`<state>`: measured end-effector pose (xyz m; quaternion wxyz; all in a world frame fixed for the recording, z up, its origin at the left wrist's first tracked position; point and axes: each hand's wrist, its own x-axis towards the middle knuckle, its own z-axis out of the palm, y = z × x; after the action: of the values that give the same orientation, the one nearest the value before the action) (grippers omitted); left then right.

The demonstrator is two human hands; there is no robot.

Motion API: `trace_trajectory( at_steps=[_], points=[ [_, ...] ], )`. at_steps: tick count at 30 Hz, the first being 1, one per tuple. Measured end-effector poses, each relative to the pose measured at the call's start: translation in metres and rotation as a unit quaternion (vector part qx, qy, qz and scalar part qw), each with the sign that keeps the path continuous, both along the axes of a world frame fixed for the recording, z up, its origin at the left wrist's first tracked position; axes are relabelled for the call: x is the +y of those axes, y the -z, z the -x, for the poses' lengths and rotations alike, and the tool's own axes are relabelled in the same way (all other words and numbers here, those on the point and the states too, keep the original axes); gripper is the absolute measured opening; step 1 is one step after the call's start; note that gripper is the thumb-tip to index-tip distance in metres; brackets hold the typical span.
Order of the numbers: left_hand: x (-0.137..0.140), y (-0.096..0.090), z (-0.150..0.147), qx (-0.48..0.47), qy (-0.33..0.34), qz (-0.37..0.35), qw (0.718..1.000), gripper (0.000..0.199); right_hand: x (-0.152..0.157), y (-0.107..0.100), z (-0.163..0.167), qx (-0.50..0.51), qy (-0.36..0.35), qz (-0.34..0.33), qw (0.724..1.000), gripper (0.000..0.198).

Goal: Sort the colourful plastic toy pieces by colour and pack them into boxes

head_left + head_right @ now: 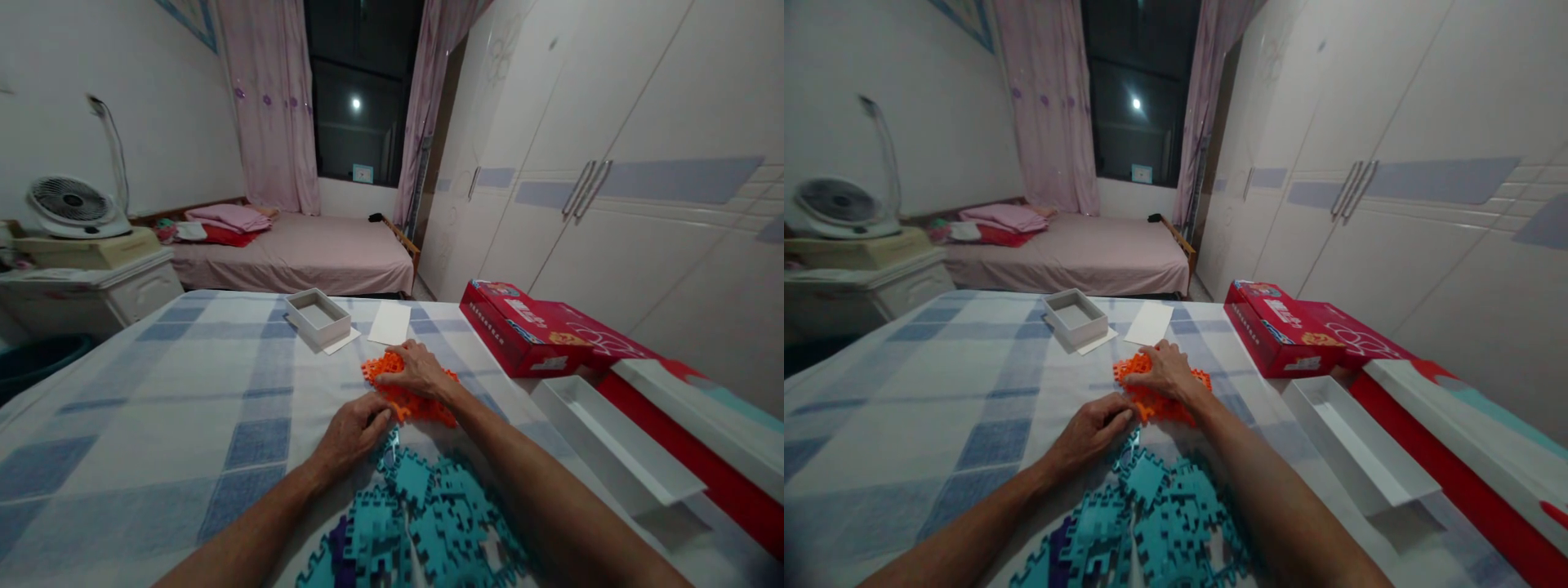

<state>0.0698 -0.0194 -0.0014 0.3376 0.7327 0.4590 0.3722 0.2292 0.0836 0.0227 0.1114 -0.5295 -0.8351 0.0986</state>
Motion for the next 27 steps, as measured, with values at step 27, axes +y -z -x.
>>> trace_trajectory(
  at_steps=[27],
  points=[
    [-0.010, -0.005, -0.007, -0.011, -0.045, 0.058, 0.997, 0.032, -0.081, -0.072, -0.200, 0.269, 0.296, -0.205, 0.893, 0.055]
  ],
)
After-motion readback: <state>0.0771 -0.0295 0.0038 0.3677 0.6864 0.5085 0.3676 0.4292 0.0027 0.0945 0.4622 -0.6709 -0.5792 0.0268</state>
